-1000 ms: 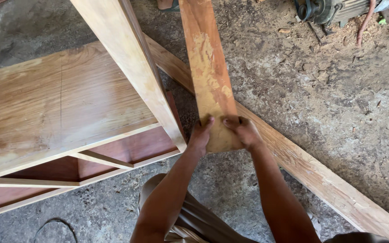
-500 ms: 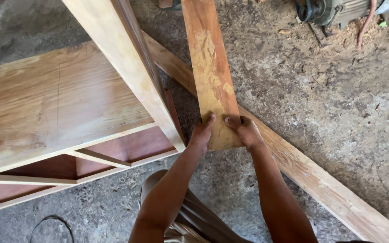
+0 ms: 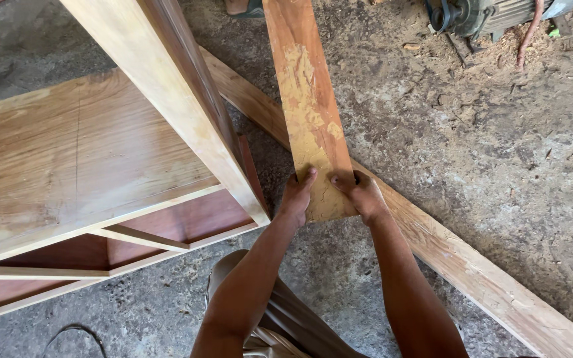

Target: The person holds a long wooden plank with both hands, gripping it against their body and shifting their grip while standing in the workshop. They walk a short distance while carrying the plank and continue holding and repositioning it on the sawdust-covered floor.

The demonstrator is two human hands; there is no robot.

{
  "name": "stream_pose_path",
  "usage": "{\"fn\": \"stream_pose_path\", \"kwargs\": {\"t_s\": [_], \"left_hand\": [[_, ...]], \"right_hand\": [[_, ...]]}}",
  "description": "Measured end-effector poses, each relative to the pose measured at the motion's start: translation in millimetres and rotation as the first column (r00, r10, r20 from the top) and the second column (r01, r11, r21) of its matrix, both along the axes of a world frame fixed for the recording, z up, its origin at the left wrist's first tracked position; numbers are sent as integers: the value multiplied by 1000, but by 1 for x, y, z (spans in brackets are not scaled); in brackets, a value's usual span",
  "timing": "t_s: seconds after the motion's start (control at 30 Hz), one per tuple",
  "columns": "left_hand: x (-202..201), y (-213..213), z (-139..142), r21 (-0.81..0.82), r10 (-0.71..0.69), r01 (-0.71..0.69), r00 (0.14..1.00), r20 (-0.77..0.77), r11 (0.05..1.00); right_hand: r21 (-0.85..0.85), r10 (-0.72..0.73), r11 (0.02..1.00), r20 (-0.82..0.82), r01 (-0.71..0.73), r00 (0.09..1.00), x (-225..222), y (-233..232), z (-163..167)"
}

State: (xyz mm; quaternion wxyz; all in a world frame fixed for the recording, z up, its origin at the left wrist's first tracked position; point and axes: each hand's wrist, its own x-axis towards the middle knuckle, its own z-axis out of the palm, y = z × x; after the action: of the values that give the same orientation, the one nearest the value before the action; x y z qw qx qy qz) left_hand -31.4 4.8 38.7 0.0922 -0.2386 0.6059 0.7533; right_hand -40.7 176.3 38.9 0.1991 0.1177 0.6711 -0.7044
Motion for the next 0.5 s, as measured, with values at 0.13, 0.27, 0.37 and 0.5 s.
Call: {"fn": "stream_pose_path", "kwargs": {"t_s": [0.13,0.27,0.37,0.5], "left_hand": [[-1,-1,3,-71,-9,14,998,66,997],[2,-4,7,-96,1,10,993,116,995],[4,-8,8,-102,17,-11,998,60,995],[5,-16,6,-71,37,-35,999,23,997]], "right_hand": [[-7,12,1000,-8,-12,1000,1,-2,-3],[-8,24,1000,-33,-24,999,4,-6,4],[-49,31,998,-25,-32,999,8,-9,10],[-22,49,999,9,-49,999,10,-15,13]]}}
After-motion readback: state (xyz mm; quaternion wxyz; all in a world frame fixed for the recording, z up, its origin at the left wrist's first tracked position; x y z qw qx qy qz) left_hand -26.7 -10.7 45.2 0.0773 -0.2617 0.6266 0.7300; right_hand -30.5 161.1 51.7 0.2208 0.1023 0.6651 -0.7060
